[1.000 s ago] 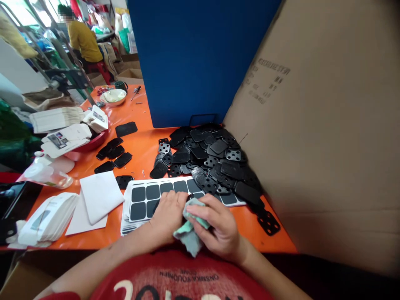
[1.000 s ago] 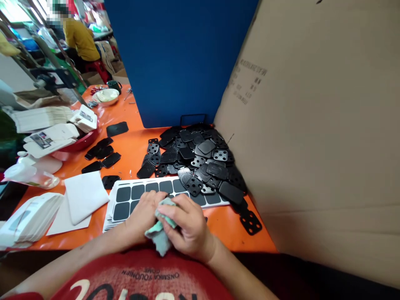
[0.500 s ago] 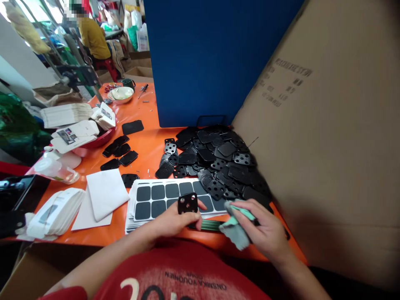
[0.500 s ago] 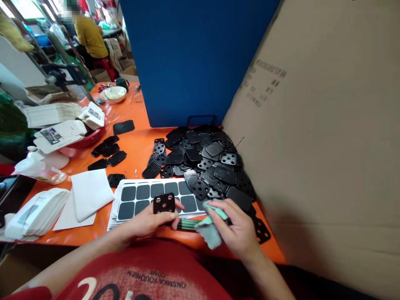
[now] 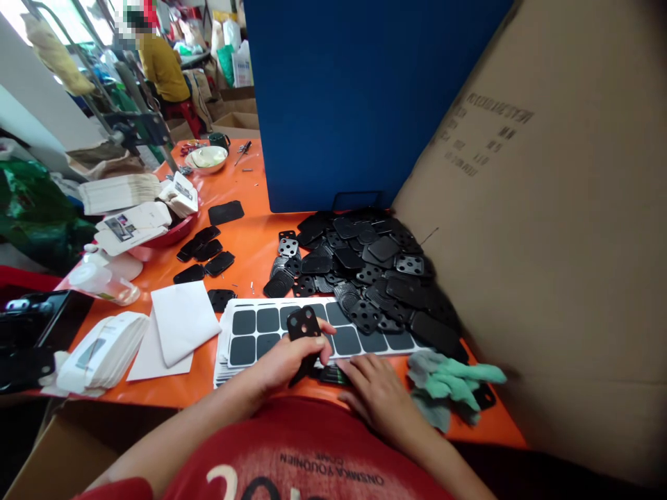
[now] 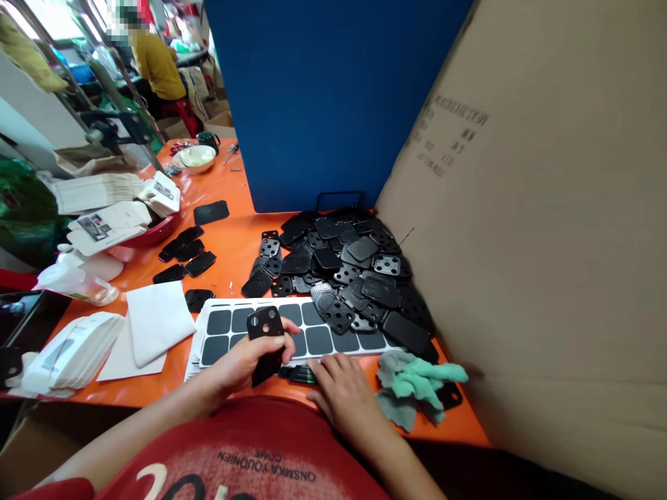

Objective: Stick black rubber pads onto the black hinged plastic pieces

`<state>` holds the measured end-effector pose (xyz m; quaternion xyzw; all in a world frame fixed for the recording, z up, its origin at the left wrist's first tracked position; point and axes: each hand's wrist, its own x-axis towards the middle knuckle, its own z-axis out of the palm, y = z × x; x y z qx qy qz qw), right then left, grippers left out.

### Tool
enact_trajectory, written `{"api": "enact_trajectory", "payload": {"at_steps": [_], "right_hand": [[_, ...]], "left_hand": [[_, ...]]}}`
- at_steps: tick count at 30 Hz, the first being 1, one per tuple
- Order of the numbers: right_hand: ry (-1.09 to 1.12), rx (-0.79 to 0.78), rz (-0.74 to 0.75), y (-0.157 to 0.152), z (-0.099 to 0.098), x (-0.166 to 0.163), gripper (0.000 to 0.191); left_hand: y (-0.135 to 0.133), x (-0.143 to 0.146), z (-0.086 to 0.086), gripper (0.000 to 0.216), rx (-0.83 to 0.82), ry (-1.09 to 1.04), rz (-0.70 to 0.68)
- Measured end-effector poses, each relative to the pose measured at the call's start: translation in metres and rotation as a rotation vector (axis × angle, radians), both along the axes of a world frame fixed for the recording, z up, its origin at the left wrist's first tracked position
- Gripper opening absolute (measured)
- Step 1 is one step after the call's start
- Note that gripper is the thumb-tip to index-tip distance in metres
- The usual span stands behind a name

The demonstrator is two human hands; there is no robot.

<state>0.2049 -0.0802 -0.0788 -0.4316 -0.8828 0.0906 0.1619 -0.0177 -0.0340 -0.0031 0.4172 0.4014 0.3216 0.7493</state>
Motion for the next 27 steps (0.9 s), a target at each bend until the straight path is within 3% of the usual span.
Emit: {"api": "enact_trajectory", "payload": {"at_steps": [5,8,11,16,27], "right_hand": [[0.265,-0.083,-0.054,0.000,-0.004,-0.001,0.025],[0.427,-0.178,-0.124,0.004,0.017,0.008,0.029],[0.473,-0.214,-0.051,0.007,0.041,0.005,0.034],[0.432,-0.259,-0.003,0.011,0.059,-0.010,0.034],[0.455,-0.346,-0.020,0.017,0.057,-0.008,0.029]], "left_hand": [[0.005,-0.016,-0.007,0.028,0.347,0.542,0.134],[0.004,-0.020,-0.005,0.037,0.552,0.972,0.028],[0.001,-0.015,0.003,0.043,0.664,1.250,-0.168],[-0.002,-0.007,0.012,0.040,0.759,1.343,-0.329],[-0.007,-0.003,0.014,0.039,0.810,1.297,-0.420]]}}
